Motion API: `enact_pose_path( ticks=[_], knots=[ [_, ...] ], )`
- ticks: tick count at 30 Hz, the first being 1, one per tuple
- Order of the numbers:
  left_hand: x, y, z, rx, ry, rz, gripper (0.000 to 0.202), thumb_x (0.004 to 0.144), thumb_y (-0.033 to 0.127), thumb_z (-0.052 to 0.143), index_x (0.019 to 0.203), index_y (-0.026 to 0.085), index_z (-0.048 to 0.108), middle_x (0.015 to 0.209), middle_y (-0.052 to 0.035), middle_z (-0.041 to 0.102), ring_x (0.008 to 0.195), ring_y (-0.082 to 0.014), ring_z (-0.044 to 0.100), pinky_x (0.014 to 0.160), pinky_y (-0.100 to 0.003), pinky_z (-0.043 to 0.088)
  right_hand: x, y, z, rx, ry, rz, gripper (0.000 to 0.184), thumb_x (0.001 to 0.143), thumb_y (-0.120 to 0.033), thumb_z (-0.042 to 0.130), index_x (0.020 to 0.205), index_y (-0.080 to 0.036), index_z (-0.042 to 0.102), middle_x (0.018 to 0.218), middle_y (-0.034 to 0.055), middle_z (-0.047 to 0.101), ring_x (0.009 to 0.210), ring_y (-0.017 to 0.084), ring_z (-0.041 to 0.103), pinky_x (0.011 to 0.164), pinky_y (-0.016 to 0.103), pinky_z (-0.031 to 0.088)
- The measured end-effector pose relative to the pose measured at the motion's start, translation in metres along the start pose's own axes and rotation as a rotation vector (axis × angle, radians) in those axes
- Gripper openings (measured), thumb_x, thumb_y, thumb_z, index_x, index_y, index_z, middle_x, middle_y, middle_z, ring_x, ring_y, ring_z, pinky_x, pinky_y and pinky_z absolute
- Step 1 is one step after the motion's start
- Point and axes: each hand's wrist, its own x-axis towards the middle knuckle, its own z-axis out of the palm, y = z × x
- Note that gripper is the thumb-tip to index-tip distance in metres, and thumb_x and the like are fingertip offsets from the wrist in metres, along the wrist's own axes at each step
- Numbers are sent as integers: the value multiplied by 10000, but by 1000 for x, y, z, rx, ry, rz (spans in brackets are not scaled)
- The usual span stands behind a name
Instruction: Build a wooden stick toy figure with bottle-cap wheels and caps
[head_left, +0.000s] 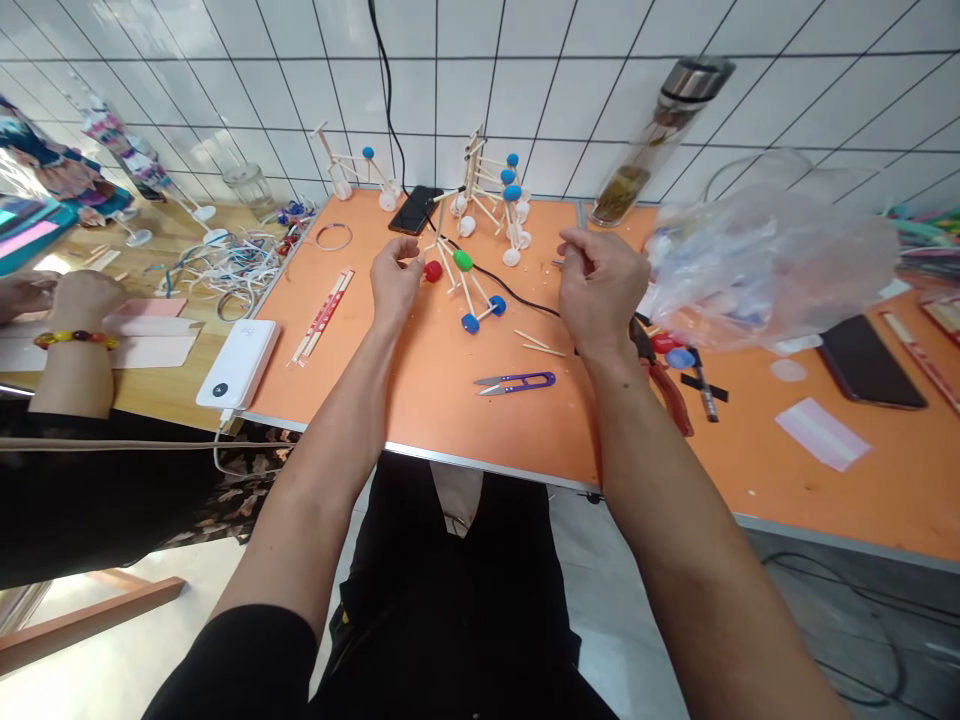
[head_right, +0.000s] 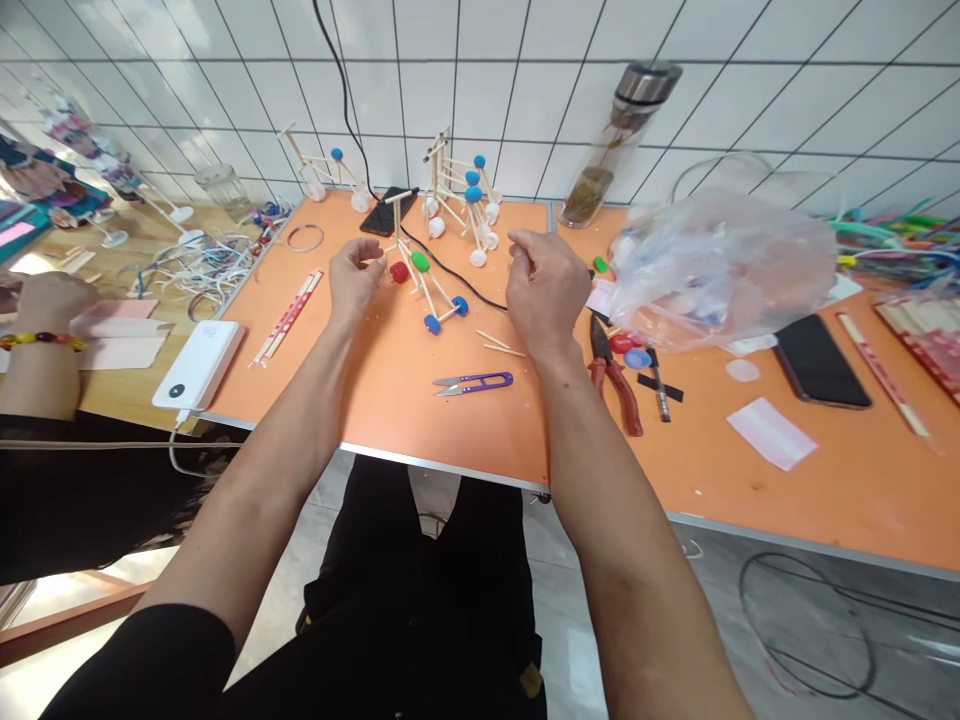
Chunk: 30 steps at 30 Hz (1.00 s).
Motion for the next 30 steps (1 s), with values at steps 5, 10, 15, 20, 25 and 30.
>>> enact_pose_path(
  ticks=[5, 10, 15, 20, 25, 30],
  knots=[
    [7, -17, 3, -41, -71, 34, 399, 823, 105, 834, 1184, 275, 850, 1170, -67, 929, 1132, -268, 904, 1037, -438, 745, 0, -4, -1, 14, 39, -5, 484, 1156, -68, 578, 1409, -222, 961, 1355, 117, 978, 1342, 317, 919, 1274, 495, 697],
    [14, -23, 3, -66, -150, 19, 341, 908, 216, 901, 1233, 271, 816, 1167, -84, 920, 1085, -263, 900, 1003, -439, 763, 2, 0, -6, -46, -100, 48, 517, 1183, -118, 574, 1505, -277, 947, 1493, 105, 956, 1448, 355, 888, 1296, 542, 684],
    [10, -10, 1, -80, -139, -1, 273, 874, 230, 979, 1093, 276, 823, 954, -32, 859, 920, -223, 840, 852, -356, 725, -5, -15, -8, -187, -379, 75, 495, 1214, -234, 597, 1576, -276, 932, 1620, 161, 903, 1525, 443, 833, 1257, 592, 669],
    [-5, 19, -1, -104, -75, -96, 259, 818, 178, 1051, 917, 270, 830, 818, 3, 807, 751, -165, 750, 673, -261, 601, -14, -28, -2, -304, -508, 31, 524, 1204, -228, 568, 1589, -209, 923, 1666, 199, 867, 1498, 438, 809, 1161, 524, 647],
    [-14, 34, -2, -72, -56, -105, 220, 823, 110, 935, 934, 284, 857, 777, 35, 763, 684, -148, 692, 623, -239, 553, -16, -28, 1, -370, -585, 3, 507, 1214, -230, 575, 1591, -201, 913, 1653, 217, 868, 1482, 431, 805, 1078, 482, 617],
    [-15, 35, -4, -52, -55, -75, 279, 813, 85, 886, 996, 296, 885, 697, 71, 644, 613, -130, 615, 624, -235, 536, -16, -28, 2, -385, -628, -7, 483, 1251, -238, 587, 1613, -179, 899, 1640, 248, 859, 1510, 452, 810, 1103, 497, 606]
  ],
)
